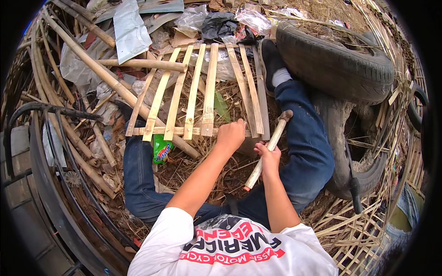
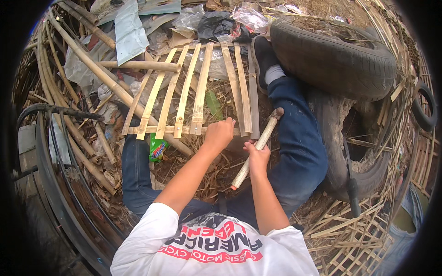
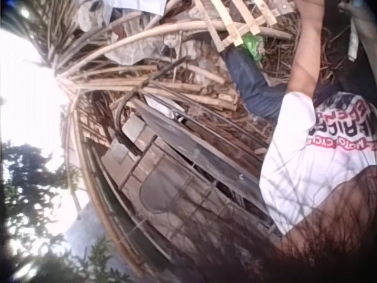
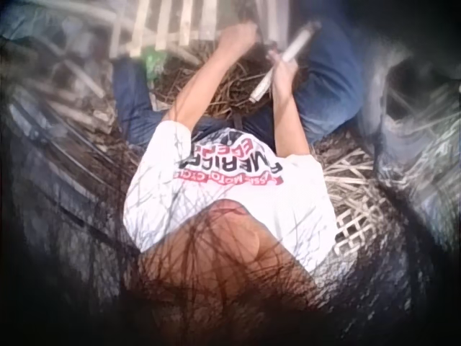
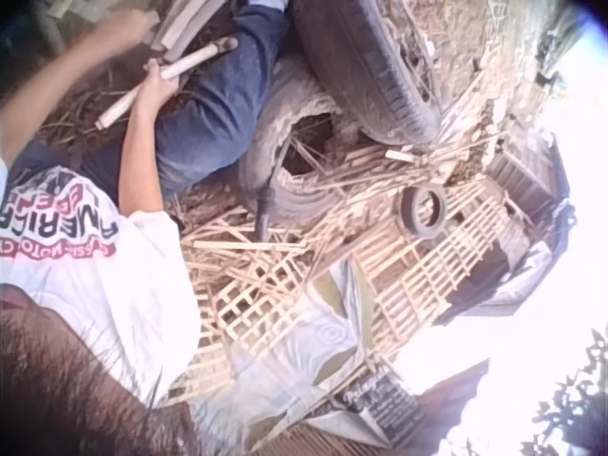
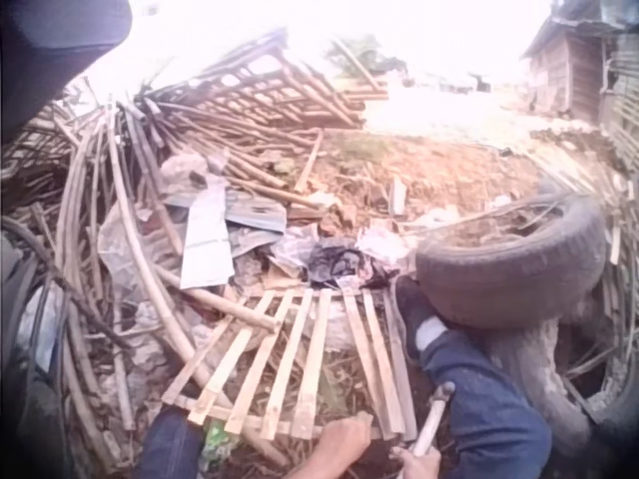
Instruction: The person constructs a bamboo frame by hand and with a hammer, positioning small wooden slats across bamboo poles and driving nails through them to secure the lattice.
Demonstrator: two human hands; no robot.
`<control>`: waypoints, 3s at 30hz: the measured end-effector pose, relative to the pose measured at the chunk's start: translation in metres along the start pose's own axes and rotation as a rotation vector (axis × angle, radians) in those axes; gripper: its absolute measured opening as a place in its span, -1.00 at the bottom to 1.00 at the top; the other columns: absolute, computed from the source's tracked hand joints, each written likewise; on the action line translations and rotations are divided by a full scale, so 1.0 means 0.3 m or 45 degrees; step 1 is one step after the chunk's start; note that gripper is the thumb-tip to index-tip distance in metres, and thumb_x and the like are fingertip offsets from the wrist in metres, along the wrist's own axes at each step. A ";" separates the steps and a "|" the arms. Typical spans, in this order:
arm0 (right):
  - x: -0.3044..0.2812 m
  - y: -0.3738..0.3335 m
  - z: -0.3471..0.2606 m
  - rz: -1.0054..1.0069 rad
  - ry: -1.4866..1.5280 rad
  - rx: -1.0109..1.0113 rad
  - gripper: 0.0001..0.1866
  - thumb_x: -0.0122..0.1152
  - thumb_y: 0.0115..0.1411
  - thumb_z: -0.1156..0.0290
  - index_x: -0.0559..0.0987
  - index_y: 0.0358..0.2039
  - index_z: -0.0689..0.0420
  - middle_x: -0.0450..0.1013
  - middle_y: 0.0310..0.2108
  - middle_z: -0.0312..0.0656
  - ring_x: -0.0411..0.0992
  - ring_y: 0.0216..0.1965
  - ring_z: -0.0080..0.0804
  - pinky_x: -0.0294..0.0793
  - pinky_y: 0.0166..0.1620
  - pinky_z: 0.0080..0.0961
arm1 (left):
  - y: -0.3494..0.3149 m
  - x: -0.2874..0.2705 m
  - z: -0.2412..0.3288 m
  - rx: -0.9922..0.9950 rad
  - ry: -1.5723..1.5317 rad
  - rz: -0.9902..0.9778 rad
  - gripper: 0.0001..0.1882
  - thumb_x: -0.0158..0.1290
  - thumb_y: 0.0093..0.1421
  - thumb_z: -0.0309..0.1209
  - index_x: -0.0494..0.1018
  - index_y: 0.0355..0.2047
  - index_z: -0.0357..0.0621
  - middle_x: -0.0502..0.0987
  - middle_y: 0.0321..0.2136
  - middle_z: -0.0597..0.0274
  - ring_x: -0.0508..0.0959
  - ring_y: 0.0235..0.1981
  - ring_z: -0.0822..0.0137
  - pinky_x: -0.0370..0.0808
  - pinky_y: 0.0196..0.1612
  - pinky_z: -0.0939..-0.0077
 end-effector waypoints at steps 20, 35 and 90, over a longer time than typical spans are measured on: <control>-0.045 0.053 0.067 0.062 -0.167 -0.147 -0.78 0.41 0.04 0.48 0.49 -0.40 0.19 0.42 -0.47 -0.32 0.33 -0.45 -0.57 0.32 -0.31 -0.57 | -0.094 -0.514 -0.227 -0.027 -0.209 0.656 -0.67 -0.15 0.34 -0.32 0.50 -0.35 -0.33 0.55 -0.39 -0.03 0.53 -0.30 -0.03 0.39 -0.12 0.15; -0.062 0.052 0.119 0.067 -0.129 0.033 -0.72 0.33 0.07 0.55 0.45 -0.22 0.25 0.46 -0.24 -0.19 0.46 -0.29 -0.42 0.54 -0.21 -0.50 | -0.287 -0.687 -1.018 -0.804 0.054 0.182 -0.54 -0.18 0.35 -0.19 0.53 -0.28 -0.40 0.54 -0.25 -0.32 0.52 -0.14 -0.27 0.43 -0.02 -0.04; 1.687 0.470 -0.300 -0.645 -2.186 -1.723 -0.54 0.36 0.03 0.30 0.38 -0.13 0.18 0.52 -0.29 0.01 0.54 -0.22 -0.01 0.53 -0.21 -0.15 | -0.504 -0.641 -0.705 -0.173 -1.668 1.204 -0.53 -0.16 0.41 -0.13 0.43 -0.55 -0.17 0.26 -0.49 0.24 0.30 -0.34 0.32 0.45 -0.02 0.00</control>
Point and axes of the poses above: each hand's wrist, its own y-axis towards the middle knuckle, its own x-axis out of the palm, z = x × y, the point moved 6 cm from there along y, towards the middle knuckle
